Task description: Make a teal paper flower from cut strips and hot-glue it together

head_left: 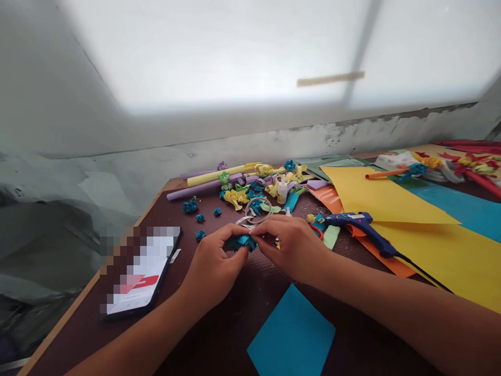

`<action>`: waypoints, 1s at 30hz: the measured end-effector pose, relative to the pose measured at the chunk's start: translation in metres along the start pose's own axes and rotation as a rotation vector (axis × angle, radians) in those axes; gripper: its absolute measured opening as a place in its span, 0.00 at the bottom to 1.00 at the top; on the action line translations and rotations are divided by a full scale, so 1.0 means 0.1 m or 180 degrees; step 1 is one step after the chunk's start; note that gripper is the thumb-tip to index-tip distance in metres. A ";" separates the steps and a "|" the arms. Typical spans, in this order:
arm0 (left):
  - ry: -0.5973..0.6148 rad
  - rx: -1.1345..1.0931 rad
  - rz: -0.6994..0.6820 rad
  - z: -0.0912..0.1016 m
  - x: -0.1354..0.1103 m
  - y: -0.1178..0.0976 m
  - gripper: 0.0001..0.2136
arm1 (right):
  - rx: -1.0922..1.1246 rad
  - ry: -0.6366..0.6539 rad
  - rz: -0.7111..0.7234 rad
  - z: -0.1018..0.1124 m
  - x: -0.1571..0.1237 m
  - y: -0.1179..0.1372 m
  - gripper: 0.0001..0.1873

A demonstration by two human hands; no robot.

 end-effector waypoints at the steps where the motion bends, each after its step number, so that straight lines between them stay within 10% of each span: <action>1: -0.0027 -0.0013 0.0030 0.00 0.00 0.01 0.10 | -0.0019 0.0009 -0.0025 0.00 0.00 0.00 0.06; 9: -0.0135 -0.0381 0.0089 -0.03 -0.03 -0.02 0.07 | -0.0967 -0.0128 0.0696 -0.05 -0.03 0.21 0.10; 17: -0.0329 -0.1064 0.0046 0.04 0.00 0.03 0.05 | 0.0521 -0.0220 -0.0011 0.08 0.05 0.01 0.12; 30: -0.0243 -0.1571 0.0070 -0.03 -0.02 0.05 0.02 | -0.0285 -0.0612 0.0627 0.13 -0.03 0.22 0.05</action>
Point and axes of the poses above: each hand's wrist, its own x-axis towards the middle knuckle, its own z-axis out of the back of the hand, y = z × x, the point moved 9 cm from there along x, towards the middle knuckle, and after that the axes turned 3 degrees about -x, right-handed, at the moved point
